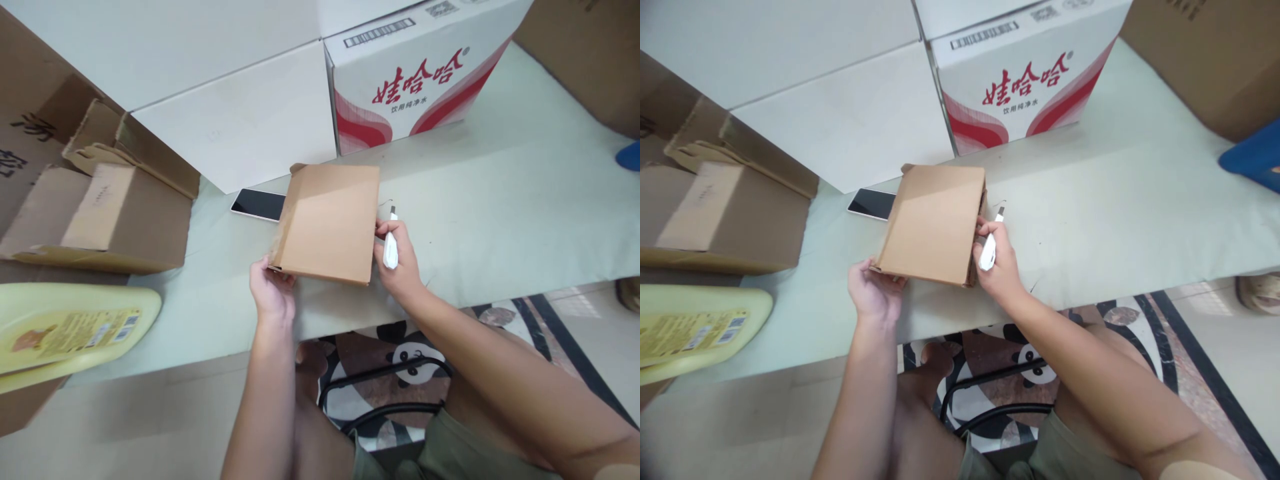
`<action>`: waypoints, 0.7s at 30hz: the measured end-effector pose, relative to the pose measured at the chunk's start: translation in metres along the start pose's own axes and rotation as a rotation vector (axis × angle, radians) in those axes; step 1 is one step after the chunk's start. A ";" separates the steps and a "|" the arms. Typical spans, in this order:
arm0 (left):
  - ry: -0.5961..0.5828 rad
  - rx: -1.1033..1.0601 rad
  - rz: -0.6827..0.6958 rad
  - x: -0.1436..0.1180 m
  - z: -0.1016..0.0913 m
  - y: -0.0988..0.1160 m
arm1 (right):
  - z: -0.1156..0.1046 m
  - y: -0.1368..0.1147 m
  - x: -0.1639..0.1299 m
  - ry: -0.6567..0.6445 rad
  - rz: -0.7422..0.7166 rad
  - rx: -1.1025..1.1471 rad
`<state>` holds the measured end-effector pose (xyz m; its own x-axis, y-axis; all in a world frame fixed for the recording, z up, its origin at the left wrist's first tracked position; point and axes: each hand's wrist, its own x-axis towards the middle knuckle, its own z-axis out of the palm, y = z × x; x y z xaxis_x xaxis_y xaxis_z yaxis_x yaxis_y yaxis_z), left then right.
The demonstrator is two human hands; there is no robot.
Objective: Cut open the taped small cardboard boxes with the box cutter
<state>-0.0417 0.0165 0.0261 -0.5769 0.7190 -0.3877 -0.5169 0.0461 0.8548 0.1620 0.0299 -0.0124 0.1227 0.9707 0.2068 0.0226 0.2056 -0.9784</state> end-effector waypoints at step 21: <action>-0.006 0.009 0.005 0.001 0.000 0.000 | 0.001 0.002 0.000 0.007 -0.016 0.004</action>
<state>-0.0425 0.0169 0.0258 -0.5753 0.7236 -0.3813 -0.5084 0.0488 0.8597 0.1607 0.0306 -0.0146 0.1292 0.9663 0.2228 0.0207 0.2220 -0.9748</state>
